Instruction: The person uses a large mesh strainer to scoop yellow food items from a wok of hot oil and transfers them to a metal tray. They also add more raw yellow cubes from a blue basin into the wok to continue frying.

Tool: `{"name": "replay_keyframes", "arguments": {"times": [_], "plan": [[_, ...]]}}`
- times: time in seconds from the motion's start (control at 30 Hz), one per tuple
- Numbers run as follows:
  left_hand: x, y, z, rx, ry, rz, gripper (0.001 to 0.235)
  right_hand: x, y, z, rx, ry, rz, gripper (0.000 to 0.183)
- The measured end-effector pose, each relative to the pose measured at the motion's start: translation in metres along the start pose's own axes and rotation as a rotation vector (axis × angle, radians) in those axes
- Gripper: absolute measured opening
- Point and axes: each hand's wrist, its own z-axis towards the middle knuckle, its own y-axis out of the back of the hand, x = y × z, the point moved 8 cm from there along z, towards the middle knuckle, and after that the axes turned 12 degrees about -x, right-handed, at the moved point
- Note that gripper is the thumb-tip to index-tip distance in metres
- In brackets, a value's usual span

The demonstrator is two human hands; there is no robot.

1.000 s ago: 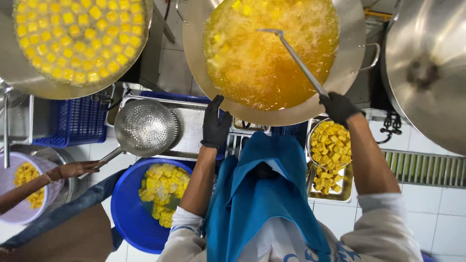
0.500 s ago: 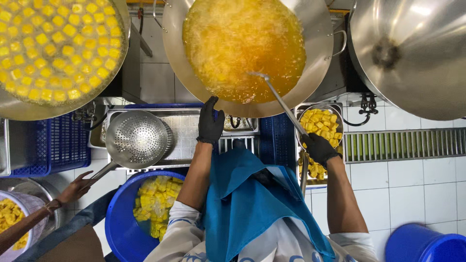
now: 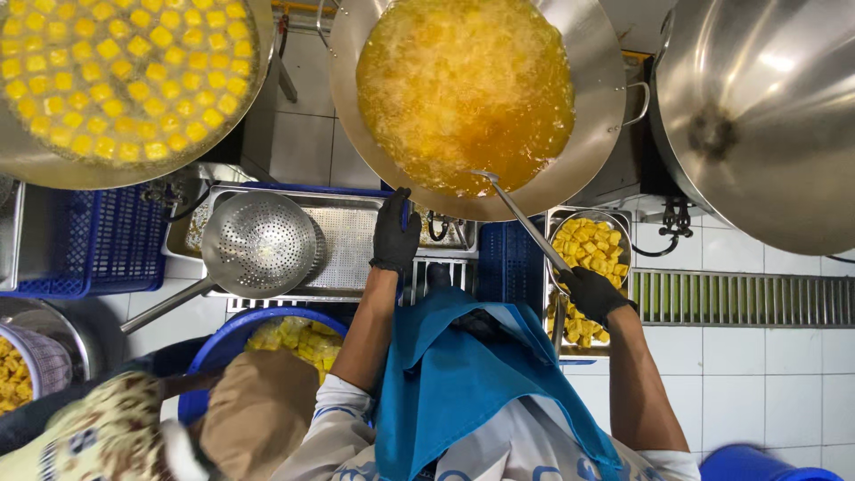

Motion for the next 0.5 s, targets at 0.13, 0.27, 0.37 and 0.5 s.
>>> {"name": "replay_keyframes", "arguments": {"times": [0.13,0.27,0.37,0.5], "plan": [[0.006,-0.006,-0.008,-0.024,-0.053,0.002,0.052,-0.013,0.002,0.008,0.015,-0.012,-0.082,0.052],[0.014,-0.015,-0.015,-0.008,-0.053,-0.015,0.052,-0.032,-0.010,0.041,0.037,0.048,-0.135,0.053],[0.011,-0.021,-0.008,-0.004,-0.079,-0.018,0.052,-0.026,-0.009,0.052,-0.063,0.297,-0.382,0.053],[0.015,-0.013,-0.010,-0.002,-0.034,0.001,0.051,-0.014,-0.002,0.047,0.000,0.218,-0.351,0.053]]}}
